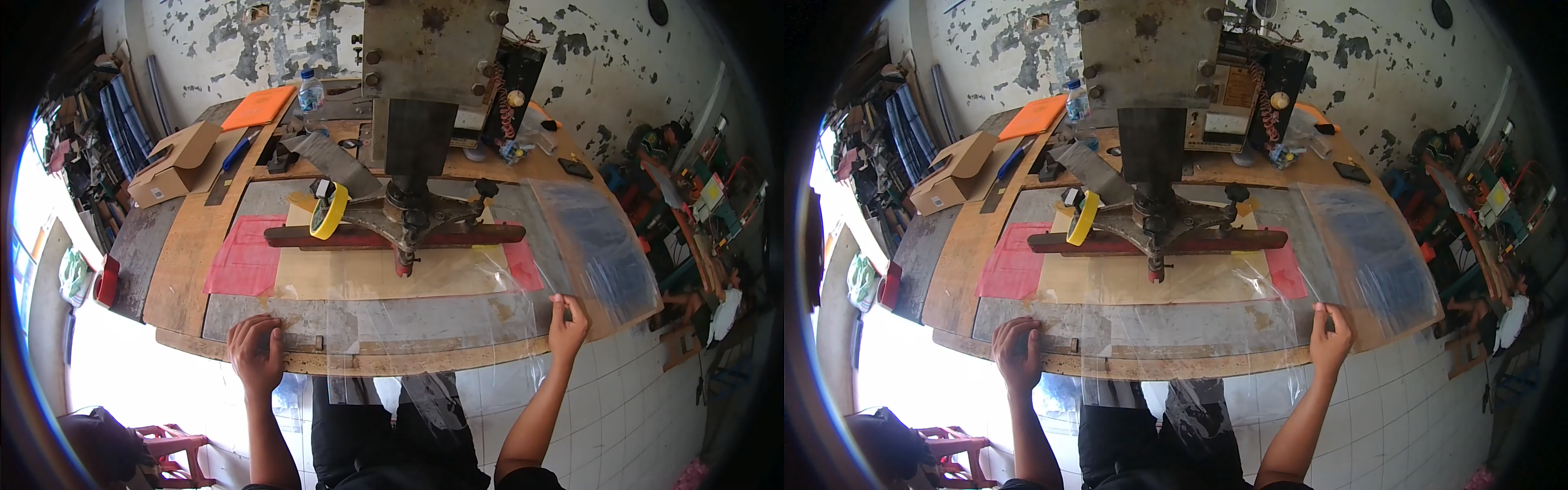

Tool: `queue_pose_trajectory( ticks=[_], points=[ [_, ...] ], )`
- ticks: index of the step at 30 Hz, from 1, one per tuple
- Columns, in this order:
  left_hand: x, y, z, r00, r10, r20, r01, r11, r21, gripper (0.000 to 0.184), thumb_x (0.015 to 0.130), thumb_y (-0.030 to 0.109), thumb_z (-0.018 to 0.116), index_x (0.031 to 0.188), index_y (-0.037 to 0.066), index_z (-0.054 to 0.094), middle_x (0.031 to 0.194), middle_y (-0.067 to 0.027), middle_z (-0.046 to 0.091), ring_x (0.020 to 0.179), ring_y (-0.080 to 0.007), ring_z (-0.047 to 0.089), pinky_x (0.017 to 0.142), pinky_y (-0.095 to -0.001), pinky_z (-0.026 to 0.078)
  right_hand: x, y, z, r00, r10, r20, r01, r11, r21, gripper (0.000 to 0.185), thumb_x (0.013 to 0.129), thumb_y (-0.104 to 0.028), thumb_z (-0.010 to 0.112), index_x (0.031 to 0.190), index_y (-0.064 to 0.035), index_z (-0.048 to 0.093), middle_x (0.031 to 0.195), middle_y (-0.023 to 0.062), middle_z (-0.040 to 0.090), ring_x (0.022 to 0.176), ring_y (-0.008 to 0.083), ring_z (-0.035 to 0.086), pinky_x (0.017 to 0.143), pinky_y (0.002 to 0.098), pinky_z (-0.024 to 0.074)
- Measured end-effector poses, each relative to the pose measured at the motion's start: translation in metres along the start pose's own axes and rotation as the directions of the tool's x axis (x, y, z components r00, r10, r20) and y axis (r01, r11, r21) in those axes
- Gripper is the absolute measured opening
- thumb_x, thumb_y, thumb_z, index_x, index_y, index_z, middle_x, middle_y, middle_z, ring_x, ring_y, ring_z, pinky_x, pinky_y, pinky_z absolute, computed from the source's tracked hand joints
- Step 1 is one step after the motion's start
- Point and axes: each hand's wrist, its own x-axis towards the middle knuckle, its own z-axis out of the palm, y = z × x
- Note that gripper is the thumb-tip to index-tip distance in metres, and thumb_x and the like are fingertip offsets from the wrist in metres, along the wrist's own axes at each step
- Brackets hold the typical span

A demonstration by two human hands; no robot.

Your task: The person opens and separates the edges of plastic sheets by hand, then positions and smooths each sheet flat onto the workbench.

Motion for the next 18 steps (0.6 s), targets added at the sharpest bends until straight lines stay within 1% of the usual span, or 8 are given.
queue_pose_trajectory(
  ticks=[2, 4, 10, 13, 18],
  points=[
    [-0.0001, 0.0, 0.0001, 1.0, 0.003, -0.001, -0.003, 1.0, 0.001, 0.009, 0.086, 0.011, 0.07, 0.093, 0.007, 0.073, 0.097, -0.0084, 0.076, 0.103, -0.0285, 0.072, 0.096, -0.0418, 0.048, -0.0001, 0.0002, 0.0, 1.0, -0.004, -0.002, 0.004, 1.0, -0.004, 0.015, 0.098, -0.012, 0.07, 0.091, 0.0005, 0.072, 0.088, 0.0108, 0.074, 0.085, 0.0289, 0.07, 0.08, 0.0378, 0.0522],
    [0.0001, -0.0001, 0.0003, 1.0, 0.006, -0.002, -0.006, 1.0, 0.001, 0.009, 0.086, 0.011, 0.07, 0.093, 0.007, 0.074, 0.097, -0.0083, 0.076, 0.103, -0.0285, 0.072, 0.096, -0.0418, 0.048, 0.0003, 0.001, 0.0, 0.998, -0.055, -0.014, 0.055, 0.998, -0.032, 0.015, 0.1, -0.01, 0.068, 0.092, 0.0026, 0.071, 0.088, 0.0094, 0.075, 0.08, 0.0205, 0.069, 0.078, 0.0326, 0.0526],
    [-0.0004, 0.0027, -0.0019, 1.0, -0.001, -0.01, 0.001, 1.0, -0.001, 0.008, 0.088, 0.012, 0.07, 0.093, 0.007, 0.074, 0.097, -0.0083, 0.076, 0.103, -0.0283, 0.072, 0.096, -0.0417, 0.048, -0.0012, -0.0031, -0.0006, 1.0, -0.008, -0.002, 0.008, 1.0, -0.016, 0.017, 0.1, -0.012, 0.068, 0.092, 0.0023, 0.072, 0.088, 0.0089, 0.076, 0.079, 0.0201, 0.069, 0.077, 0.033, 0.0523],
    [0.0009, 0.0033, -0.0025, 1.0, -0.009, -0.009, 0.009, 1.0, -0.016, 0.008, 0.088, 0.013, 0.071, 0.093, 0.007, 0.074, 0.097, -0.0084, 0.076, 0.103, -0.0282, 0.072, 0.095, -0.0417, 0.048, -0.0006, 0.0012, -0.0001, 0.999, -0.036, -0.013, 0.036, 0.999, -0.037, 0.017, 0.1, -0.012, 0.069, 0.092, 0.0023, 0.072, 0.088, 0.0088, 0.076, 0.079, 0.0199, 0.068, 0.077, 0.0331, 0.0521],
    [-0.0011, 0.0017, -0.0035, 1.0, -0.009, -0.012, 0.009, 1.0, -0.014, 0.008, 0.088, 0.014, 0.072, 0.093, 0.008, 0.075, 0.098, -0.0083, 0.076, 0.102, -0.0283, 0.071, 0.095, -0.0413, 0.048, -0.0003, 0.0016, 0.0009, 1.0, -0.023, -0.007, 0.023, 1.0, -0.013, 0.016, 0.1, -0.012, 0.069, 0.092, 0.0023, 0.072, 0.087, 0.0089, 0.075, 0.079, 0.02, 0.068, 0.076, 0.0331, 0.0519]
  ],
)
